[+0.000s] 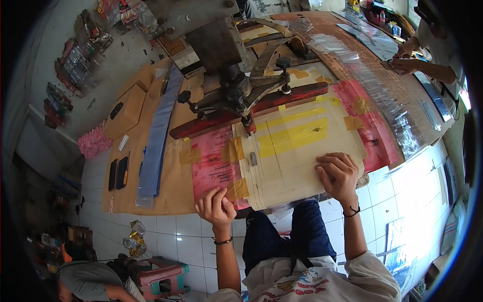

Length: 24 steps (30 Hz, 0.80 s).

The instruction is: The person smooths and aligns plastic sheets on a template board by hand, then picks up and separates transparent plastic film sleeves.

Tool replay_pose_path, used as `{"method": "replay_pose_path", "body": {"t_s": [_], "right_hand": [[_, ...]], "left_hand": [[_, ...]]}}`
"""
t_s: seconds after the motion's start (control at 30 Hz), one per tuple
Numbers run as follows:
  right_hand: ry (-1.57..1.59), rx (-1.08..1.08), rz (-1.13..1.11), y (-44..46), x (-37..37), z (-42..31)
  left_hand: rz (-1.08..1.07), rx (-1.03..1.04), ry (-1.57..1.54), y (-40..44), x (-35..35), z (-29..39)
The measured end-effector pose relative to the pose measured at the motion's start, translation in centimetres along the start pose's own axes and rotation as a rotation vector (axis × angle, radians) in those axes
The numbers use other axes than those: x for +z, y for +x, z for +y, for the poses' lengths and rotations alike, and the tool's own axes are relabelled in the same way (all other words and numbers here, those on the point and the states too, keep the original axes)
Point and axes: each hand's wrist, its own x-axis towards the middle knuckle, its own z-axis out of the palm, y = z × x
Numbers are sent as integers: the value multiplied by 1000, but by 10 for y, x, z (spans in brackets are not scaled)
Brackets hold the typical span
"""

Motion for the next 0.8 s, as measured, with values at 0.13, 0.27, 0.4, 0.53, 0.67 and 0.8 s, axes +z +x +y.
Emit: {"method": "replay_pose_path", "body": {"t_s": [0.13, 0.27, 0.4, 0.53, 0.67, 0.8], "right_hand": [[-3, 8, -5, 1, 0, -1], [-10, 0, -3, 2, 0, -2], [-9, 5, -2, 1, 0, -3], [-8, 13, -12, 1, -1, -4], [38, 64, -105, 5, -8, -6], [91, 112, -419, 29, -29, -18]], "left_hand": [[5, 6, -7, 1, 0, 0], [-4, -1, -13, 1, -1, 1], [-21, -4, -31, 4, -3, 2], [-91, -45, -75, 8, -11, 6], [-223, -130, -160, 27, -29, 17], [-469, -114, -181, 59, -53, 31]]}}
